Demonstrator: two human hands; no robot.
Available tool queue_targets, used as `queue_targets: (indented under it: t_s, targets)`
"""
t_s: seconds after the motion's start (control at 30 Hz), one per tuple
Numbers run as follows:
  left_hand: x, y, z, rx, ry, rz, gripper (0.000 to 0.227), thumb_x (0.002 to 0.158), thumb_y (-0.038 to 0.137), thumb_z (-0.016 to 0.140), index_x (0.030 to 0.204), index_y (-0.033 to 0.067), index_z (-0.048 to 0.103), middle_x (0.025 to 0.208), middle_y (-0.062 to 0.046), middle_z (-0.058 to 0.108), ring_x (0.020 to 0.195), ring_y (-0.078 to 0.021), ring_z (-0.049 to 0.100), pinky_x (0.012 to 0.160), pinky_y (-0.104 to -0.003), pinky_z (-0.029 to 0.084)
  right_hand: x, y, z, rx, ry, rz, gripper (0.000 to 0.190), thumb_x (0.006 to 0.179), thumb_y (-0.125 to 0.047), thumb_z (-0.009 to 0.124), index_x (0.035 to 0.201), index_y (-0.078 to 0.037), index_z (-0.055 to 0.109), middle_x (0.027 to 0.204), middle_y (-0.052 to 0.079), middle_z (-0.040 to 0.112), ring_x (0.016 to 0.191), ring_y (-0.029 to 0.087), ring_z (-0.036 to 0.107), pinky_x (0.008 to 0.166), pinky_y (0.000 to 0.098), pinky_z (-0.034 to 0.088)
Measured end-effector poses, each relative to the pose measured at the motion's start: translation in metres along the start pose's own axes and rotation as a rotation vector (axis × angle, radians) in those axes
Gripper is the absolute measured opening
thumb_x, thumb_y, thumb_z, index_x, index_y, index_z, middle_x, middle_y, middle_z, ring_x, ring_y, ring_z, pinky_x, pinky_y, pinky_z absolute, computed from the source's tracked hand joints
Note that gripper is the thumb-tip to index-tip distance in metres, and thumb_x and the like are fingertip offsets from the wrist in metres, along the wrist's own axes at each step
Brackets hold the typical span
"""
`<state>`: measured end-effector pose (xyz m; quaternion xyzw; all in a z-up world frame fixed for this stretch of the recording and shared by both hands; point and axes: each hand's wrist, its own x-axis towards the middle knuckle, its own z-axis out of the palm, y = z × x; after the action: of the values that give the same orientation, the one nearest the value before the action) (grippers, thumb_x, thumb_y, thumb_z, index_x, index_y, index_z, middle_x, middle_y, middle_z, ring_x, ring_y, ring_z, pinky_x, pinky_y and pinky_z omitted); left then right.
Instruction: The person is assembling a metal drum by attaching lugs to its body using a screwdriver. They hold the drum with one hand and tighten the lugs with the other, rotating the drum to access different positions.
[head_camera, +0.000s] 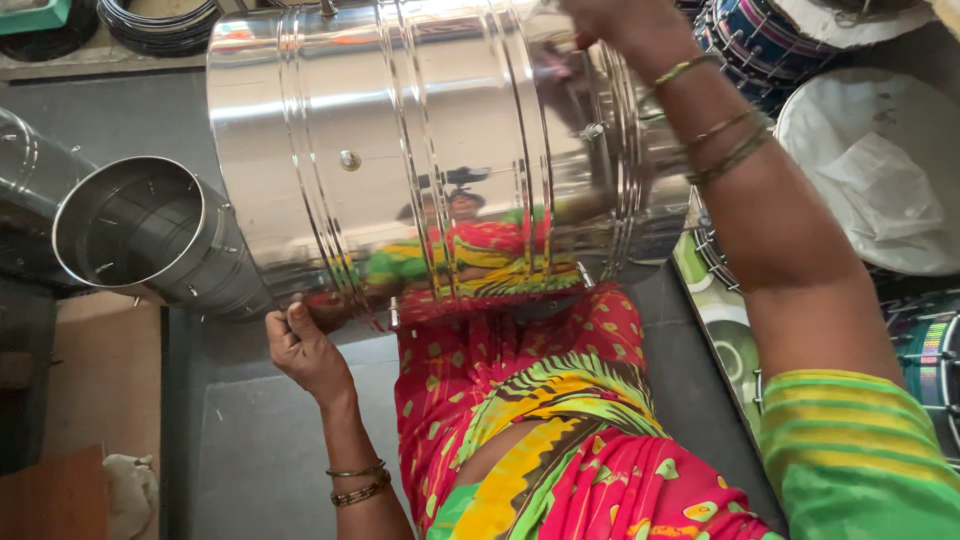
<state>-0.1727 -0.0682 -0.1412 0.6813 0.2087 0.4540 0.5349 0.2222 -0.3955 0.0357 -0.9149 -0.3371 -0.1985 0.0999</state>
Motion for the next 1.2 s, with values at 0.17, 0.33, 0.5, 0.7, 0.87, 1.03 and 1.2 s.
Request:
queue_targets:
  t_s: [0.17, 0.33, 0.5, 0.7, 0.87, 1.03, 1.2]
  targets:
    - [0.001, 0.007, 0.001, 0.033, 0.003, -0.005, 0.047, 0.114, 0.036, 0.055, 0.083, 0.0064, 0.037, 0.075, 0.005, 0.034, 0.072, -0.0068, 0.03, 0.062, -0.027, 0.03, -0.059, 0.063, -0.031, 0.637, 0.085, 0.294, 0.028, 0.109, -0.009, 0.065, 0.082, -0.003, 0.069, 0.074, 0.002, 0.064, 0.066, 0.012, 0.062, 0.06, 0.0266, 0.048]
    - [0.001, 0.014, 0.003, 0.038, -0.008, -0.009, 0.045, 0.115, 0.035, 0.053, 0.084, 0.0057, 0.038, 0.075, 0.005, 0.037, 0.073, -0.0068, 0.031, 0.062, -0.027, 0.03, -0.16, 0.036, -0.063, 0.827, 0.408, 0.449, 0.02, 0.11, -0.01, 0.073, 0.095, -0.002, 0.062, 0.081, 0.0, 0.064, 0.064, 0.008, 0.056, 0.056, 0.0258, 0.043]
    - [0.002, 0.016, 0.004, 0.029, -0.015, -0.019, 0.047, 0.117, 0.035, 0.053, 0.084, 0.0068, 0.035, 0.077, 0.005, 0.033, 0.075, -0.0061, 0.03, 0.064, -0.028, 0.031, -0.249, -0.04, -0.059, 0.718, 0.581, 0.273, 0.021, 0.11, 0.005, 0.075, 0.12, 0.0, 0.058, 0.112, 0.007, 0.061, 0.096, 0.009, 0.061, 0.084, 0.0239, 0.054]
    - [0.003, 0.019, 0.003, 0.007, -0.034, -0.05, 0.047, 0.116, 0.034, 0.052, 0.082, 0.009, 0.031, 0.074, 0.006, 0.03, 0.069, -0.0049, 0.027, 0.059, -0.027, 0.027, -0.282, -0.117, -0.063, 0.154, 0.525, -0.099, 0.031, 0.089, -0.002, 0.085, 0.111, -0.008, 0.064, 0.117, 0.012, 0.059, 0.104, 0.029, 0.063, 0.089, 0.0412, 0.056]
    - [0.003, 0.02, 0.003, 0.026, -0.033, -0.047, 0.046, 0.116, 0.032, 0.052, 0.082, 0.0089, 0.032, 0.074, 0.006, 0.03, 0.07, -0.0046, 0.027, 0.059, -0.027, 0.027, -0.244, -0.142, -0.086, 0.075, 0.456, -0.472, 0.026, 0.091, -0.012, 0.08, 0.116, -0.02, 0.074, 0.112, 0.001, 0.061, 0.103, 0.021, 0.059, 0.093, 0.0381, 0.047]
    - [0.002, 0.02, 0.003, 0.021, -0.028, -0.035, 0.044, 0.116, 0.029, 0.052, 0.083, 0.0077, 0.034, 0.076, 0.006, 0.031, 0.073, -0.0051, 0.029, 0.062, -0.026, 0.029, -0.174, -0.18, -0.083, -0.035, 0.482, -0.658, 0.02, 0.1, -0.025, 0.075, 0.119, -0.021, 0.074, 0.103, -0.004, 0.061, 0.096, 0.015, 0.055, 0.094, 0.0351, 0.044]
    - [0.002, 0.016, 0.002, 0.013, -0.026, -0.022, 0.044, 0.116, 0.029, 0.054, 0.083, 0.007, 0.035, 0.077, 0.005, 0.033, 0.075, -0.0062, 0.03, 0.064, -0.027, 0.031, -0.1, -0.194, -0.068, -0.082, 0.4, -0.653, 0.02, 0.104, -0.027, 0.073, 0.118, -0.014, 0.073, 0.098, 0.0, 0.061, 0.089, 0.016, 0.054, 0.084, 0.0327, 0.042]
